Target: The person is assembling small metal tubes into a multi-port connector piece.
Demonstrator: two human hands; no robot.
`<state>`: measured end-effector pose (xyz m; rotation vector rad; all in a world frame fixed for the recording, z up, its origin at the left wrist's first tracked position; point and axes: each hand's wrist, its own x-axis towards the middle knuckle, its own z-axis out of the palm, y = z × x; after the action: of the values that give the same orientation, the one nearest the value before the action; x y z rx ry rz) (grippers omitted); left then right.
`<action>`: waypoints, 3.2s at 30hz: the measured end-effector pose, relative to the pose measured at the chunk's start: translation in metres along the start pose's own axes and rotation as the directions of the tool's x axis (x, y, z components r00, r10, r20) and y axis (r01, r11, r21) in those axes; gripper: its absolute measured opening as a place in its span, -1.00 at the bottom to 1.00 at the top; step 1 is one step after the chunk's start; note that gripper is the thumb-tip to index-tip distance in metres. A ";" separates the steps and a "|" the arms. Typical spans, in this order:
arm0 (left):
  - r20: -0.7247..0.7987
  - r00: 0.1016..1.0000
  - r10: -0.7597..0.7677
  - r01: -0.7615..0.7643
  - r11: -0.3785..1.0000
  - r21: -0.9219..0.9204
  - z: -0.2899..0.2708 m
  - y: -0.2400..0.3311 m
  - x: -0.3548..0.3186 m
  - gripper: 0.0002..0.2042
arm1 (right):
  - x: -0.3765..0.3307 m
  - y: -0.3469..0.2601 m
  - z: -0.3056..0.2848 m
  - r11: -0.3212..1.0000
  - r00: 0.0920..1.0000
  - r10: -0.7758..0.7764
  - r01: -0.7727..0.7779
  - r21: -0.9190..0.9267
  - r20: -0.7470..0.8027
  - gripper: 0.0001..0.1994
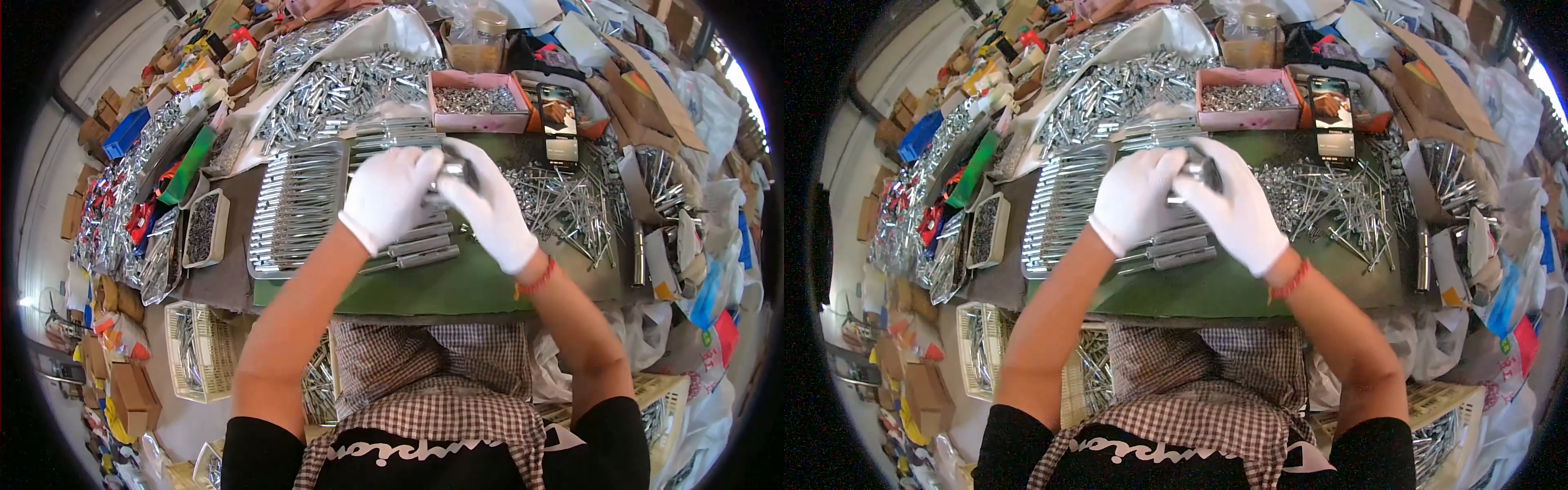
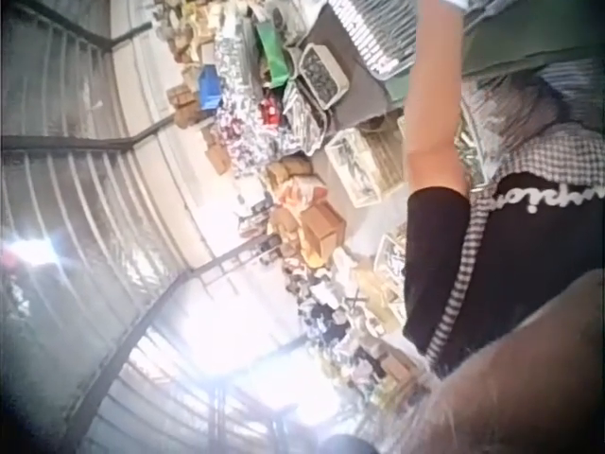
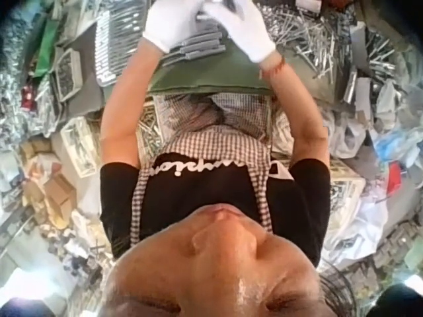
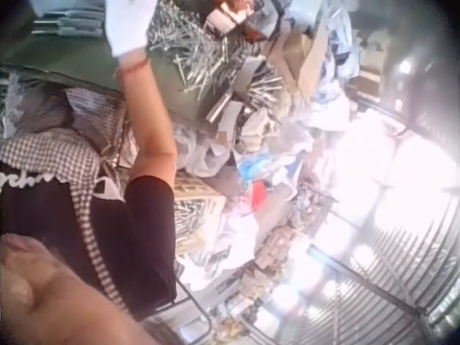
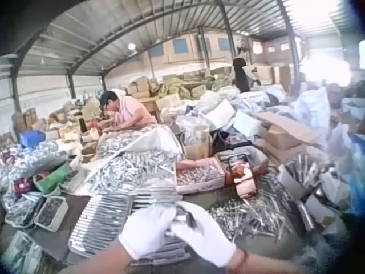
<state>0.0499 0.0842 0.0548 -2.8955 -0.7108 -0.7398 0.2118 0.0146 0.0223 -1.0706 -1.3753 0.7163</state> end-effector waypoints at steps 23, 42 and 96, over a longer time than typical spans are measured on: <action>0.256 0.935 -0.245 0.237 0.970 0.062 0.024 -0.044 0.017 -0.32 | 0.052 0.065 0.041 0.904 0.902 0.394 -0.345 0.252 -0.178 -0.34; 0.197 0.972 -0.125 0.108 0.990 0.094 -0.007 0.010 -0.047 -0.30 | 0.049 0.069 0.028 0.906 0.905 0.402 -0.372 0.201 -0.137 -0.41; 0.224 0.975 -0.008 0.113 0.880 -0.462 0.123 0.188 -0.175 -0.56 | -0.696 -0.060 -0.280 -0.196 -0.349 -0.107 -0.911 0.364 -0.931 0.02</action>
<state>0.0531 -0.1345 -0.1273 -3.4583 -0.7308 -0.6932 0.3950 -0.6877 -0.1765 -2.8108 0.7827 -0.1869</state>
